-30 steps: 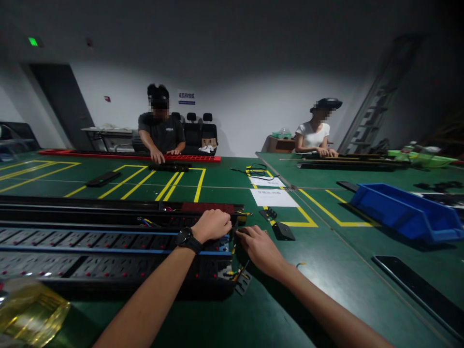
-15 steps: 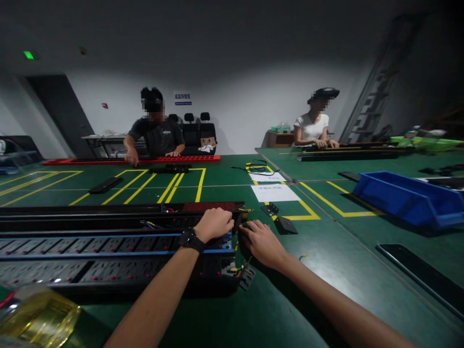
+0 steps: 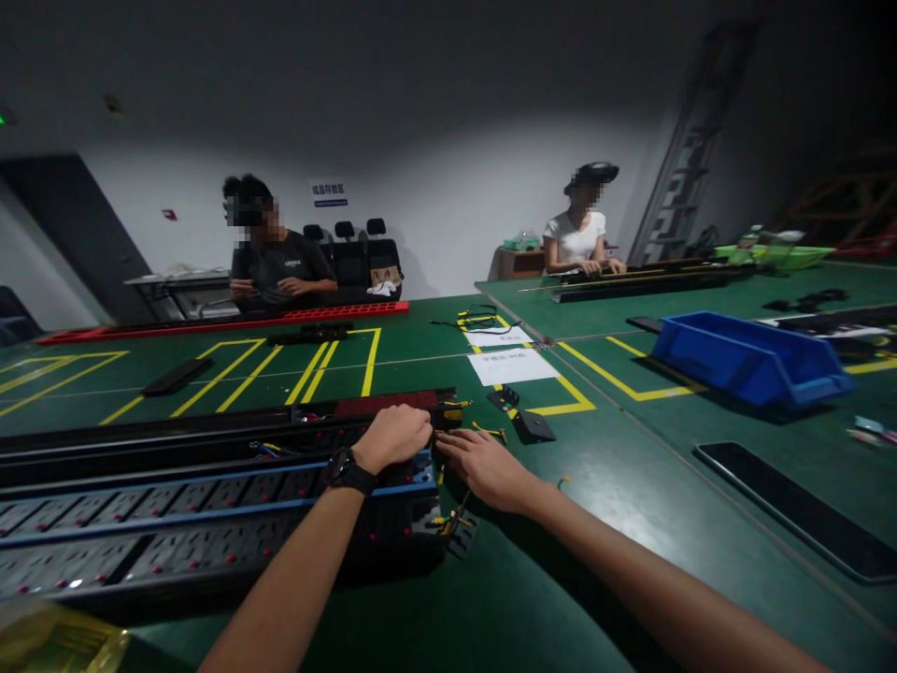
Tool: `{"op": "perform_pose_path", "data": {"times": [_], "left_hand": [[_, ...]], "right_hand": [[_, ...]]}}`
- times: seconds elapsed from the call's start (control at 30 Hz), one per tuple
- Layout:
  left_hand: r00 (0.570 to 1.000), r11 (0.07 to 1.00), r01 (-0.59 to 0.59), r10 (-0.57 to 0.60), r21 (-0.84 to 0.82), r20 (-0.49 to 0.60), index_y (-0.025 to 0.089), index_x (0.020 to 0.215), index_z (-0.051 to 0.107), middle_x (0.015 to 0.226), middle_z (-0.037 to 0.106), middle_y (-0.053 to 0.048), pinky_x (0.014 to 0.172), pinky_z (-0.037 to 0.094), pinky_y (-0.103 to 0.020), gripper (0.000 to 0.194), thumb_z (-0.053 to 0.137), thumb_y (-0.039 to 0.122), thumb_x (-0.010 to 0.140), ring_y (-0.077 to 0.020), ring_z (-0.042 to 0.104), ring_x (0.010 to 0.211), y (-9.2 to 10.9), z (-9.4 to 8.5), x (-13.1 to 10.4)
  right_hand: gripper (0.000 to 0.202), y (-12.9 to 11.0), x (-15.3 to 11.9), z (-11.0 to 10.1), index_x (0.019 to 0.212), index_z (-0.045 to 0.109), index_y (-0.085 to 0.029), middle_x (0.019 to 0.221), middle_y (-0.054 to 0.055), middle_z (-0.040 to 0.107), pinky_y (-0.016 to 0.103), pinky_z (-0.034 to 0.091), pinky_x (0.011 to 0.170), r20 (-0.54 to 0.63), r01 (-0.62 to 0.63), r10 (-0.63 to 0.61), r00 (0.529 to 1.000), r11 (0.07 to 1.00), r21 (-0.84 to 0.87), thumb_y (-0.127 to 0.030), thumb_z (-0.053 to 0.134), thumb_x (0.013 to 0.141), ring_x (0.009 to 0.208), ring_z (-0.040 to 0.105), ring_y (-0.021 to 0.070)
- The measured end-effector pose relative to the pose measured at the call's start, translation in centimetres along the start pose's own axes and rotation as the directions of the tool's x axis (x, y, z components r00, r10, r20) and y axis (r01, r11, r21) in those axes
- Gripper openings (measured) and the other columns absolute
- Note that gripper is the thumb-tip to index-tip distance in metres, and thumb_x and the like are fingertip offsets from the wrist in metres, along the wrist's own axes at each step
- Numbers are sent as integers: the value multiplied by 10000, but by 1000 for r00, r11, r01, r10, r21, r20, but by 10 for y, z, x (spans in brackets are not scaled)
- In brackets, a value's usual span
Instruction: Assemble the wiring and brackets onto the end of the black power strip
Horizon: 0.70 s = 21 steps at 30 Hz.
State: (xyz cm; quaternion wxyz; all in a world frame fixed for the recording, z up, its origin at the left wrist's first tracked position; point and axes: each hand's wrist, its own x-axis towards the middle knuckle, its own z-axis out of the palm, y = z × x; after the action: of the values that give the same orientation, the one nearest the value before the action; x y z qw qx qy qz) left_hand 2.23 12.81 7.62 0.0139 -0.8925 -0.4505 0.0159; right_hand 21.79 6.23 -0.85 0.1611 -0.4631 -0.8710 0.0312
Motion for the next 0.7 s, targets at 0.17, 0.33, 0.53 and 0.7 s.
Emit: {"op": "perform_pose_path", "data": {"times": [0.17, 0.33, 0.53, 0.7], "left_hand": [[1000, 1000, 6, -6, 12, -2, 194, 971, 774, 1058, 817, -151, 891, 574, -403, 337, 443, 248, 1007, -322, 783, 1024, 1, 0, -1], [1000, 1000, 18, -18, 14, -4, 199, 955, 780, 1047, 818, -144, 883, 567, -377, 327, 461, 237, 1011, -306, 784, 1015, 1, -1, 0], [1000, 1000, 27, -27, 4, -10, 190, 951, 787, 1034, 817, -151, 879, 576, -381, 346, 449, 231, 1012, -308, 787, 1004, 0, -1, 2], [1000, 1000, 23, -23, -6, -6, 184, 917, 783, 1023, 817, -152, 871, 582, -389, 355, 442, 230, 1006, -308, 788, 987, -1, -1, 2]], "right_hand": [[505, -3, -1, -6, 1575, 554, -161, 1602, 121, 571, 530, 468, 1166, -3, 13, -14, 1000, 999, -44, -192, 408, 1092, 1447, 548, 319], [480, -8, -1, -1, 1539, 580, -108, 1587, 169, 578, 444, 459, 1177, -38, 14, -18, 999, 995, -98, -207, 414, 1100, 1434, 566, 288], [323, -5, -7, -35, 1236, 751, -178, 1193, 136, 775, 419, 518, 926, -110, -107, 83, 990, 967, -230, -175, 489, 1046, 1068, 707, 289], [265, 34, -26, -80, 1067, 783, -182, 957, 120, 784, 369, 446, 827, -182, -281, 241, 953, 928, -246, -204, 520, 1047, 930, 690, 267]]}}
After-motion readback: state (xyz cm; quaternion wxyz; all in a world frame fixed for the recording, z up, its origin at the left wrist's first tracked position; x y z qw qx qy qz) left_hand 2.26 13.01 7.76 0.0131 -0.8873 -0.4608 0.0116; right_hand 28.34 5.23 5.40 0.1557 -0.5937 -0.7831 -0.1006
